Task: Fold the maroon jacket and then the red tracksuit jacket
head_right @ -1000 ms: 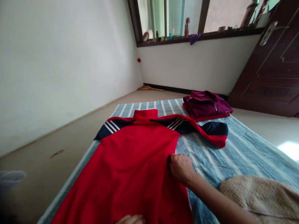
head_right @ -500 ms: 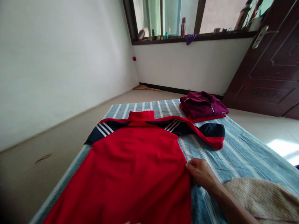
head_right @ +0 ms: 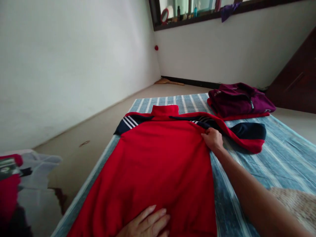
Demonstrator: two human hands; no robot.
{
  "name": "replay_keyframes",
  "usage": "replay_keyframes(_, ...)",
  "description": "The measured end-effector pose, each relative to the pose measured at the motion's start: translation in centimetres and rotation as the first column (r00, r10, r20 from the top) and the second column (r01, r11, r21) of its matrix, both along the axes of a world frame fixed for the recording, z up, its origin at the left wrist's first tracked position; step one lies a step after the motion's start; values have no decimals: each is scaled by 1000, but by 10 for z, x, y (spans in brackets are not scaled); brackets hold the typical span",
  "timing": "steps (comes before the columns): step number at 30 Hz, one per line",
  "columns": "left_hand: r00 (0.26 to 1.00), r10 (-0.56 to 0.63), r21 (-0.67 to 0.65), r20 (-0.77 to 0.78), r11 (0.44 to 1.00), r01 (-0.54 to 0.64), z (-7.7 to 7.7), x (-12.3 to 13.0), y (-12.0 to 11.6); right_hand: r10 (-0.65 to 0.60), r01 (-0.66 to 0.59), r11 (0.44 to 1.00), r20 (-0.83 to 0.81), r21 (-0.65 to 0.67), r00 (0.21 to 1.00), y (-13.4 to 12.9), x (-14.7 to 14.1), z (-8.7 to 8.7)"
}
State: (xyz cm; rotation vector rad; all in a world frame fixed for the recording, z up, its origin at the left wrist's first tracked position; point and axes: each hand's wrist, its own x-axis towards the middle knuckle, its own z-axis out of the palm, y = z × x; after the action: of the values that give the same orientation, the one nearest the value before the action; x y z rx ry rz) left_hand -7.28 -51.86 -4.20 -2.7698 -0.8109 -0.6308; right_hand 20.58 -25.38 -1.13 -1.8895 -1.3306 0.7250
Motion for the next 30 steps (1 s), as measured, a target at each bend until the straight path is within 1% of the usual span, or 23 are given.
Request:
replay_keyframes(1, 999, -35, 9, -5, 999, 35, -3, -1, 0, 4, -3, 1000, 87, -1, 996, -1, 2, 0)
replay_keyframes(2, 998, -55, 15, -7, 998, 55, -3, -2, 0, 19, -18, 1000, 109, -12, 994, -3, 3, 2)
replay_keyframes(4, 997, -57, -15, -53, 998, 56, 3, -3, 1, 78, -79, 994, -22, -73, 997, -14, 5, 9)
replay_keyframes(5, 993, -59, -50, -105, 997, 54, 9, -3, 1, 115, -127, 984, -98, -128, 989, -24, 6, 14)
replay_keyframes(6, 986, -72, -77, -148, 995, 61, 17, -3, 1, 157, -188, 962, -162, -198, 974, -37, 7, 19)
replay_keyframes(8, 979, -94, -119, -178, 990, 74, 36, -3, -1, 251, -316, 883, -221, -346, 942, -71, 10, 26)
replay_keyframes(10, 986, -82, -149, -145, 987, 60, 52, -3, -6, 339, -421, 795, -256, -436, 905, -114, 13, 27)
replay_keyframes(12, 996, -26, -160, -87, 987, 12, 62, -5, -14, 383, -535, 726, -392, -433, 837, -157, 17, 21)
replay_keyframes(13, 998, 15, -158, -66, 987, -26, 64, -6, -20, 376, -568, 708, -457, -421, 806, -176, 20, 17)
replay_keyframes(14, 997, 63, -150, -47, 986, -69, 64, -7, -25, 339, -558, 715, -489, -421, 804, -192, 22, 13)
replay_keyframes(16, 984, 177, -133, -5, 975, -176, 62, -10, -35, 261, -507, 755, -519, -416, 814, -215, 26, 5)
replay_keyframes(18, 960, 281, -129, 13, 952, -277, 59, -12, -43, 168, -450, 797, -568, -404, 806, -225, 28, 3)
replay_keyframes(19, 950, 312, -128, 8, 942, -309, 58, -12, -46, 117, -433, 809, -614, -396, 781, -227, 29, 4)
replay_keyframes(20, 944, 329, -126, -6, 937, -327, 58, -13, -48, 63, -420, 818, -665, -393, 744, -228, 29, 6)
replay_keyframes(22, 944, 323, -134, -66, 935, -329, 60, -14, -50, -40, -409, 817, -749, -405, 662, -230, 29, 10)
replay_keyframes(23, 947, 307, -142, -95, 937, -318, 62, -14, -50, -81, -401, 815, -768, -418, 635, -231, 28, 12)
replay_keyframes(24, 950, 286, -151, -123, 941, -302, 64, -15, -49, -112, -384, 816, -770, -432, 628, -233, 27, 14)
replay_keyframes(25, 953, 268, -158, -143, 944, -289, 65, -15, -49, -130, -361, 820, -759, -444, 638, -234, 26, 15)
replay_keyframes(27, 953, 257, -163, -160, 945, -282, 67, -16, -48, -125, -324, 828, -715, -457, 688, -238, 25, 14)
replay_keyframes(28, 952, 264, -161, -156, 944, -288, 68, -16, -48, -105, -329, 821, -690, -466, 717, -240, 25, 13)
replay_keyframes(30, 949, 285, -163, -136, 938, -305, 67, -15, -48, -35, -392, 777, -656, -492, 754, -242, 27, 8)
